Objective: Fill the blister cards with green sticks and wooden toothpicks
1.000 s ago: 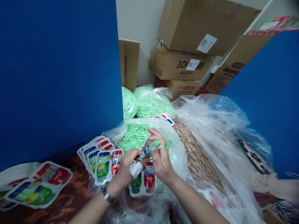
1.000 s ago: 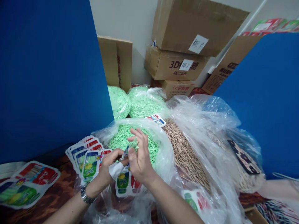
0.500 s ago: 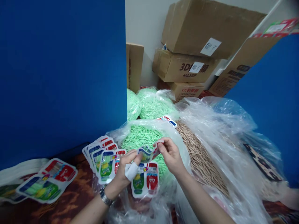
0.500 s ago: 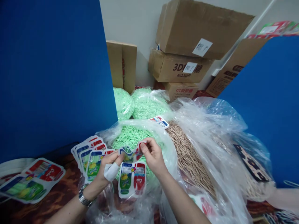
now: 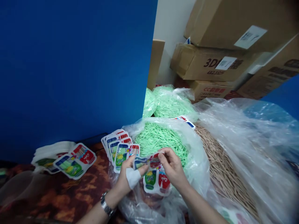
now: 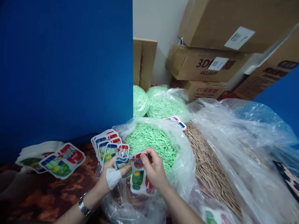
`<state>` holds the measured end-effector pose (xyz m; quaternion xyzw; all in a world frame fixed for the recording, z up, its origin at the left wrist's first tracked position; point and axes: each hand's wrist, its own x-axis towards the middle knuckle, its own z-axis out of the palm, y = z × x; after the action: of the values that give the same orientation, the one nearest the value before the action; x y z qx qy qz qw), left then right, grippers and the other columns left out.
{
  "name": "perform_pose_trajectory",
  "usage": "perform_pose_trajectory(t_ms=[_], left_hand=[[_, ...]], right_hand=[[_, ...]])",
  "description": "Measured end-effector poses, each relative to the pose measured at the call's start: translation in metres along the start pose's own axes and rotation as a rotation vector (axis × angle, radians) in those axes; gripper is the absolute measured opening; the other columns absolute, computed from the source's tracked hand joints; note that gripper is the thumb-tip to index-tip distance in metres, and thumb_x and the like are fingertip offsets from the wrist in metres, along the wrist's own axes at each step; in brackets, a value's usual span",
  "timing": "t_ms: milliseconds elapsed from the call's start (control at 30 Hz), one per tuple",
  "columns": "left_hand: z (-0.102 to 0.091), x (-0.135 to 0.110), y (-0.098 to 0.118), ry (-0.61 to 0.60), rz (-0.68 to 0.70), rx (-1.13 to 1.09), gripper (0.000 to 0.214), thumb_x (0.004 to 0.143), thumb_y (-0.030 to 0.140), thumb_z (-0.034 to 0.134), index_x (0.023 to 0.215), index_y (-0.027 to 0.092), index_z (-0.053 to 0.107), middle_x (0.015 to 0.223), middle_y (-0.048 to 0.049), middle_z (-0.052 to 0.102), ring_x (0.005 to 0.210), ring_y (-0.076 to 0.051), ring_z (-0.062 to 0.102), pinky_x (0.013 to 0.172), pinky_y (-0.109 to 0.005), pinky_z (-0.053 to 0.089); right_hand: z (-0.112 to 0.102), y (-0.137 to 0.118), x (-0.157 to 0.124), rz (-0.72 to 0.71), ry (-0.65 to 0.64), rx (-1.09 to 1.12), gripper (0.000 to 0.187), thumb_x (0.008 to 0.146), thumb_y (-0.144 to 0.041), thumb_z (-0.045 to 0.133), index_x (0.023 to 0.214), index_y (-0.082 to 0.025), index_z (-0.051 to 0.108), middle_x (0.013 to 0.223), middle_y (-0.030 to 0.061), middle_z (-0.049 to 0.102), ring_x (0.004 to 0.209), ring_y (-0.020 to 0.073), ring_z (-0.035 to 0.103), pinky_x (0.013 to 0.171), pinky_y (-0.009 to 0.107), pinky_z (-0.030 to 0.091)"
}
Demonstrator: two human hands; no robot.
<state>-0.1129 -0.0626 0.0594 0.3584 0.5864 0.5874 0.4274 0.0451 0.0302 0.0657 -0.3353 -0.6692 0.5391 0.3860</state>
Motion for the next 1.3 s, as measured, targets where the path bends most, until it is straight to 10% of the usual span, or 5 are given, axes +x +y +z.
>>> perform_pose_trajectory(t_ms=[233,400,533,900,1300], left_hand=[[-0.023,-0.008,-0.006,0.092,0.073,0.059,0.024,0.07,0.026,0.073,0.063,0.018,0.052,0.061,0.0033,0.058,0.057,-0.012,0.056,0.056,-0.023,0.047],[-0.038,-0.023,-0.03,0.139,0.051,0.033,0.039,0.075,0.029,0.071,0.108,0.018,0.055,0.101,-0.0078,0.07,0.09,-0.024,0.067,0.08,-0.035,0.054],[-0.065,-0.023,-0.042,0.272,-0.016,0.219,0.035,0.078,0.036,0.068,0.105,0.017,0.058,0.099,-0.0092,0.072,0.087,-0.026,0.068,0.079,-0.037,0.055],[-0.083,0.019,-0.06,0.309,0.085,0.451,0.022,0.077,0.035,0.067,0.091,0.018,0.063,0.08,-0.001,0.071,0.071,-0.02,0.066,0.065,-0.026,0.05],[-0.091,0.001,-0.074,0.404,0.075,0.477,0.043,0.08,0.034,0.065,0.116,0.017,0.049,0.099,-0.0086,0.068,0.079,-0.024,0.068,0.069,-0.036,0.056]], right_hand=[[0.023,0.009,0.004,0.059,-0.027,0.067,0.022,0.089,-0.043,0.052,0.086,-0.022,0.053,0.074,0.0002,0.055,0.067,0.0158,0.053,0.061,0.027,0.044],[0.044,0.008,-0.002,0.098,-0.08,0.041,0.022,0.09,-0.043,0.05,0.085,-0.022,0.052,0.073,-0.0004,0.053,0.067,0.0152,0.051,0.062,0.026,0.044],[0.069,0.022,0.003,0.106,-0.125,0.042,0.02,0.093,-0.041,0.043,0.101,-0.024,0.049,0.084,0.0011,0.059,0.071,0.0162,0.057,0.064,0.027,0.047],[0.08,0.034,0.076,-0.037,-0.46,-1.13,0.043,0.087,-0.053,0.05,0.114,-0.021,0.057,0.106,0.0136,0.059,0.101,0.029,0.055,0.073,0.035,0.047],[0.106,0.015,0.098,-0.244,-0.54,-0.89,0.011,0.091,-0.027,0.048,0.092,-0.021,0.056,0.092,0.0053,0.062,0.085,0.0194,0.057,0.071,0.027,0.039]])
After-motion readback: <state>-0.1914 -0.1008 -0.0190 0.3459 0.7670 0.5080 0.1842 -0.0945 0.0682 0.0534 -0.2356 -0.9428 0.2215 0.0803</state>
